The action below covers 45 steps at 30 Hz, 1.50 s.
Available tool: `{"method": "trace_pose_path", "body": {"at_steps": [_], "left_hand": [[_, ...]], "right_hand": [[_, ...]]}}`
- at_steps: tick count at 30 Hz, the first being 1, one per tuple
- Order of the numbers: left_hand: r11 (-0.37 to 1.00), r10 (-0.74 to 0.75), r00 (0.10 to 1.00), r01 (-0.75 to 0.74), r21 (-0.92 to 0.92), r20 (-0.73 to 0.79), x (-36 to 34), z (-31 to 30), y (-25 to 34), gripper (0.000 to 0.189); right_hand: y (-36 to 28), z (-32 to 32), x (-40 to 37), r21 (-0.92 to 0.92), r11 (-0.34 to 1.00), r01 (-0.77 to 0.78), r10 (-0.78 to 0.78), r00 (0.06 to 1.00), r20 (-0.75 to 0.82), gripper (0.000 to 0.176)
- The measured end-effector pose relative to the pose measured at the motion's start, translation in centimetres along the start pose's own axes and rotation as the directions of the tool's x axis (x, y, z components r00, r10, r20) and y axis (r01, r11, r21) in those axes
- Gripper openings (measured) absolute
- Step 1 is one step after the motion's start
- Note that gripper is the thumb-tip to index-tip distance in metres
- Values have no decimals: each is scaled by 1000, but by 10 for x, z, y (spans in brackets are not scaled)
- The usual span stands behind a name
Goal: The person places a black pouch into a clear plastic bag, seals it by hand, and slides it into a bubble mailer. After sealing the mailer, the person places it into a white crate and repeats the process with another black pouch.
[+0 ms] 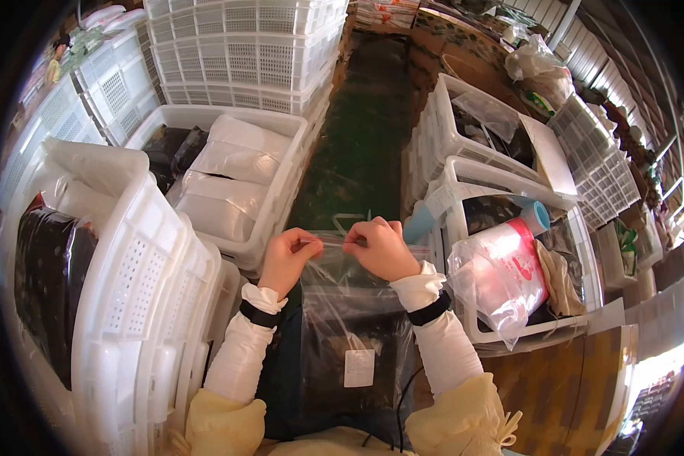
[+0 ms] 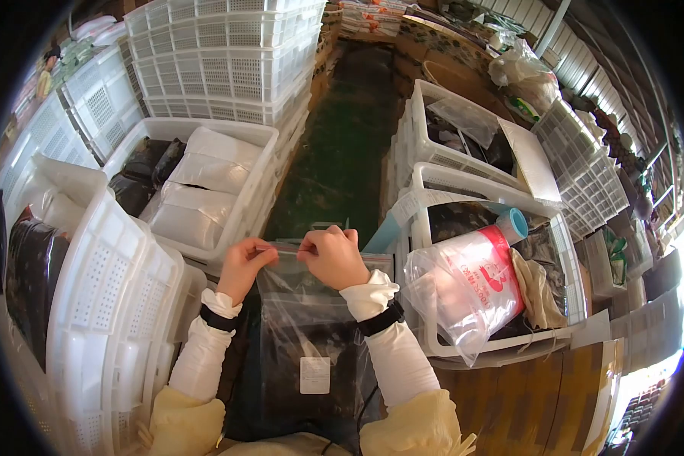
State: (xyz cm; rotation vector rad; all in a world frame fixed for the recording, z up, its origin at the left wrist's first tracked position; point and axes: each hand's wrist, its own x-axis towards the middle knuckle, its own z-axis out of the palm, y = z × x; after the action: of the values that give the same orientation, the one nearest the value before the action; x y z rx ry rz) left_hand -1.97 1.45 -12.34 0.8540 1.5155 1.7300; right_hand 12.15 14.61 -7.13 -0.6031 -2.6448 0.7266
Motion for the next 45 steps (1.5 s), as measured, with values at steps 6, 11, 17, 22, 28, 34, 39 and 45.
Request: {"method": "trace_pose_path", "body": {"at_steps": [6,11,17,22,28,34,39,45], "left_hand": [[1000,-4,1000,4,5,0,1,-3,-3,12],[999,13,1000,-12,-34,10,2,-7,-7,12],[999,6,1000,-6,-40,3,3,-4,-7,12],[998,12,1000,-11,-70,14,7,-3,-11,10],[996,58,996,-54,67,-68,8,-3,-7,16],[369,258,887,-457,809,383,14,35,51,23],[367,135,866,-495,788,481,31,54,42,9],[275,347,798,-588,761,492,3,33,50,12]], "right_hand": [[13,-3,-4,-14,1000,-23,23,1000,-21,6],[21,-10,-9,-76,996,-44,42,999,-31,6],[27,-16,-16,-79,995,-60,56,997,-53,6],[35,-20,-24,-77,993,-85,79,994,-79,4],[42,-18,-29,-172,984,-44,14,984,-176,4],[29,-24,-36,-186,983,-13,-25,979,-202,6],[29,-32,-47,-176,983,-49,16,982,-188,5],[12,-33,-69,-337,942,2,-106,951,-290,8]]}}
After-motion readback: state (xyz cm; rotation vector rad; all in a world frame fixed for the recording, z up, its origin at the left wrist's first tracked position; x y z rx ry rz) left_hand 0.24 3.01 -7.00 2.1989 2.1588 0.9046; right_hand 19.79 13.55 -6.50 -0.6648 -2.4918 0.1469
